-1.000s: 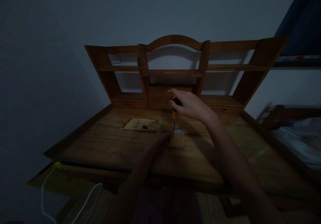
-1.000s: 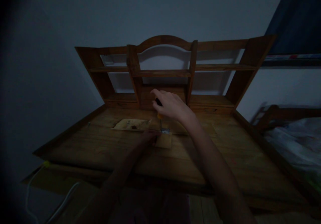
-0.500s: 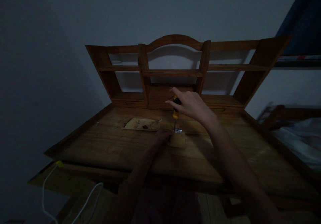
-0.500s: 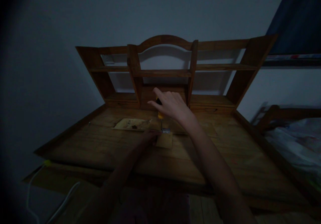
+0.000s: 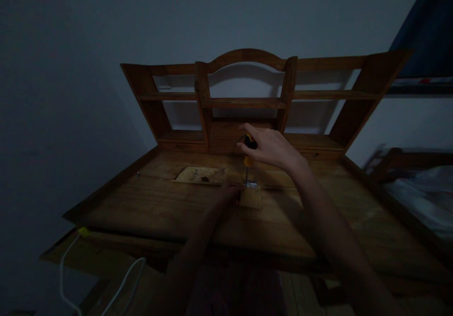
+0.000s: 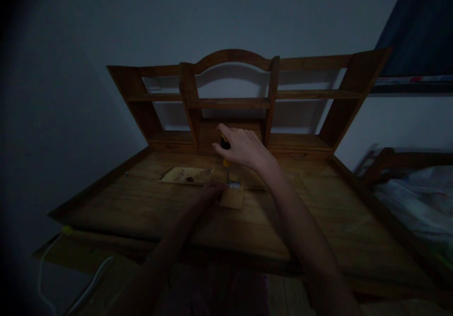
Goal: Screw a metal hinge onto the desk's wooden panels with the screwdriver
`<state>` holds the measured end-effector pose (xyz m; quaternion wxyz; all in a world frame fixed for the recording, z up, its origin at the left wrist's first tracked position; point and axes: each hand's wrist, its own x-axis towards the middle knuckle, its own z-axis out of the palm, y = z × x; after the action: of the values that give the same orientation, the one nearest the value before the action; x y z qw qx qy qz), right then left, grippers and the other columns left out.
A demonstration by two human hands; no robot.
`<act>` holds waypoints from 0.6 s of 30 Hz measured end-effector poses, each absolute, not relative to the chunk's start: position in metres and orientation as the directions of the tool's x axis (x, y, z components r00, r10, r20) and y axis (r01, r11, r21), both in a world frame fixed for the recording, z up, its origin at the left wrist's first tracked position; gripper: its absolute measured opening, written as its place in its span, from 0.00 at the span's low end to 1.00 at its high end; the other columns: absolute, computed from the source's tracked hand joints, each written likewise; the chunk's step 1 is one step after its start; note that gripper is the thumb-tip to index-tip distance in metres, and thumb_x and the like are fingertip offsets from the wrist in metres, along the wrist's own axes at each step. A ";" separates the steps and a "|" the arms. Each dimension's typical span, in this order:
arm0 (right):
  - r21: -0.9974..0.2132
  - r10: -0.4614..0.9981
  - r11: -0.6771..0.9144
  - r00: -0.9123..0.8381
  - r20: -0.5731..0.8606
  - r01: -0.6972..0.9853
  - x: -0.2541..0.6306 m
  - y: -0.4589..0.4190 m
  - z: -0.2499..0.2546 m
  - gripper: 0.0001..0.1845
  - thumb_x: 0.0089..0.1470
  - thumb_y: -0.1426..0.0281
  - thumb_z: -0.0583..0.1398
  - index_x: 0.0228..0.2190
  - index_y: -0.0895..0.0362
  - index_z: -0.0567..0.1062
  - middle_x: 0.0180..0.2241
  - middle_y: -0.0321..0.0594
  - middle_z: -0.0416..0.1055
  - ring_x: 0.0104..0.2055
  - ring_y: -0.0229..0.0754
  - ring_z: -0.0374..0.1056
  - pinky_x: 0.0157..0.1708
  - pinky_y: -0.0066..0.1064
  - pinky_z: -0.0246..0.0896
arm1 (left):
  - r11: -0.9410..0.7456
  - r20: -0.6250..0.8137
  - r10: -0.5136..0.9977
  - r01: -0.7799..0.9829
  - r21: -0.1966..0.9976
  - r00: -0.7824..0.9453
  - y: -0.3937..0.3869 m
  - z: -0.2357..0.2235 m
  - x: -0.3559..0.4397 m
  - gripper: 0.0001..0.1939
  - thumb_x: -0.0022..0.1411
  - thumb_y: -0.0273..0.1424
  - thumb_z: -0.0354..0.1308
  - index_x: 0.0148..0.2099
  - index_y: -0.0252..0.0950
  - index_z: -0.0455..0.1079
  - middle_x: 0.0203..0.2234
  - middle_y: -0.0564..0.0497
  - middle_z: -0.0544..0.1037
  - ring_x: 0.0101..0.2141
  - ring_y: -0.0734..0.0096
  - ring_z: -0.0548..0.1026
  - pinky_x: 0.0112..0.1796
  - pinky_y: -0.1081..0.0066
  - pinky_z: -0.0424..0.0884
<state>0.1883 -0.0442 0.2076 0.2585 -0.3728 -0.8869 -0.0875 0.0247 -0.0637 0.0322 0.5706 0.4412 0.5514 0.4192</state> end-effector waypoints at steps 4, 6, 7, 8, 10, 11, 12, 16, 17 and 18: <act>-0.087 0.557 0.785 -0.638 0.532 0.613 0.189 -0.043 0.207 0.27 0.60 0.67 0.54 0.60 0.54 0.60 0.56 0.45 0.69 0.55 0.50 0.67 0.51 0.39 0.61 | 0.298 -0.298 0.952 0.020 0.954 0.066 -0.060 0.028 0.025 0.14 0.53 0.36 0.65 0.26 0.32 0.68 0.13 0.58 0.62 0.14 0.80 0.60 0.16 0.77 0.56; -0.084 0.568 0.772 -0.624 0.537 0.631 0.189 -0.041 0.206 0.25 0.62 0.64 0.53 0.59 0.55 0.61 0.52 0.46 0.71 0.53 0.51 0.69 0.50 0.40 0.61 | 0.290 -0.292 0.955 0.030 0.957 0.062 -0.061 0.028 0.025 0.13 0.55 0.35 0.63 0.25 0.33 0.68 0.13 0.58 0.62 0.14 0.79 0.60 0.16 0.76 0.55; -0.075 0.585 0.750 -0.605 0.540 0.657 0.189 -0.041 0.206 0.24 0.63 0.61 0.52 0.58 0.55 0.62 0.50 0.47 0.73 0.51 0.52 0.70 0.49 0.41 0.62 | 0.284 -0.286 0.956 0.040 0.958 0.062 -0.062 0.030 0.024 0.13 0.56 0.34 0.62 0.24 0.33 0.67 0.13 0.57 0.63 0.14 0.79 0.60 0.16 0.76 0.56; -0.067 0.603 0.726 -0.587 0.541 0.684 0.189 -0.040 0.205 0.25 0.63 0.58 0.52 0.57 0.55 0.64 0.47 0.47 0.75 0.48 0.53 0.71 0.48 0.42 0.62 | 0.277 -0.279 0.958 0.050 0.960 0.061 -0.063 0.032 0.024 0.14 0.56 0.34 0.62 0.23 0.33 0.66 0.13 0.56 0.63 0.14 0.78 0.61 0.17 0.76 0.56; -0.064 0.626 0.700 -0.568 0.534 0.712 0.189 -0.040 0.206 0.26 0.63 0.55 0.53 0.57 0.55 0.64 0.45 0.48 0.75 0.47 0.54 0.72 0.47 0.43 0.62 | 0.258 -0.261 0.963 0.058 0.964 0.063 -0.066 0.036 0.024 0.13 0.56 0.34 0.62 0.23 0.34 0.67 0.14 0.55 0.65 0.16 0.78 0.62 0.19 0.76 0.58; -0.072 0.626 0.706 -0.573 0.529 0.705 0.190 -0.040 0.206 0.26 0.62 0.57 0.54 0.57 0.54 0.64 0.47 0.47 0.75 0.48 0.54 0.71 0.48 0.43 0.62 | 0.250 -0.253 0.965 0.057 0.967 0.062 -0.067 0.037 0.024 0.12 0.56 0.33 0.63 0.24 0.33 0.68 0.15 0.55 0.66 0.16 0.78 0.63 0.19 0.76 0.59; -0.084 0.616 0.725 -0.590 0.522 0.683 0.191 -0.040 0.207 0.26 0.61 0.59 0.55 0.58 0.54 0.63 0.49 0.47 0.73 0.50 0.54 0.70 0.49 0.42 0.61 | 0.247 -0.250 0.967 0.054 0.967 0.056 -0.068 0.038 0.024 0.11 0.56 0.33 0.63 0.25 0.33 0.69 0.16 0.55 0.67 0.16 0.78 0.63 0.20 0.76 0.59; -0.113 0.565 0.791 -0.645 0.514 0.602 0.193 -0.040 0.208 0.28 0.58 0.66 0.55 0.60 0.54 0.61 0.55 0.46 0.69 0.56 0.50 0.66 0.53 0.39 0.60 | 0.283 -0.285 0.958 0.046 0.958 0.042 -0.068 0.039 0.025 0.12 0.57 0.30 0.60 0.23 0.32 0.68 0.14 0.55 0.65 0.15 0.78 0.62 0.18 0.75 0.58; -0.104 0.569 0.783 -0.639 0.518 0.613 0.192 -0.040 0.207 0.27 0.60 0.65 0.54 0.59 0.55 0.62 0.53 0.46 0.71 0.54 0.50 0.67 0.52 0.39 0.61 | 0.288 -0.290 0.956 0.045 0.956 0.039 -0.067 0.039 0.025 0.12 0.58 0.30 0.61 0.23 0.32 0.68 0.14 0.55 0.65 0.15 0.78 0.62 0.18 0.75 0.59; -0.088 0.581 0.764 -0.623 0.523 0.639 0.192 -0.040 0.207 0.26 0.61 0.63 0.53 0.59 0.55 0.62 0.51 0.47 0.73 0.52 0.51 0.69 0.50 0.40 0.62 | 0.287 -0.288 0.957 0.045 0.957 0.033 -0.067 0.039 0.026 0.12 0.58 0.30 0.61 0.24 0.31 0.68 0.14 0.55 0.66 0.15 0.77 0.63 0.19 0.75 0.60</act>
<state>0.1917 -0.0403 0.2069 0.2707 -0.3391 -0.8994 -0.0531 0.0258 -0.0669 0.0393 0.5670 0.4416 0.5673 0.4021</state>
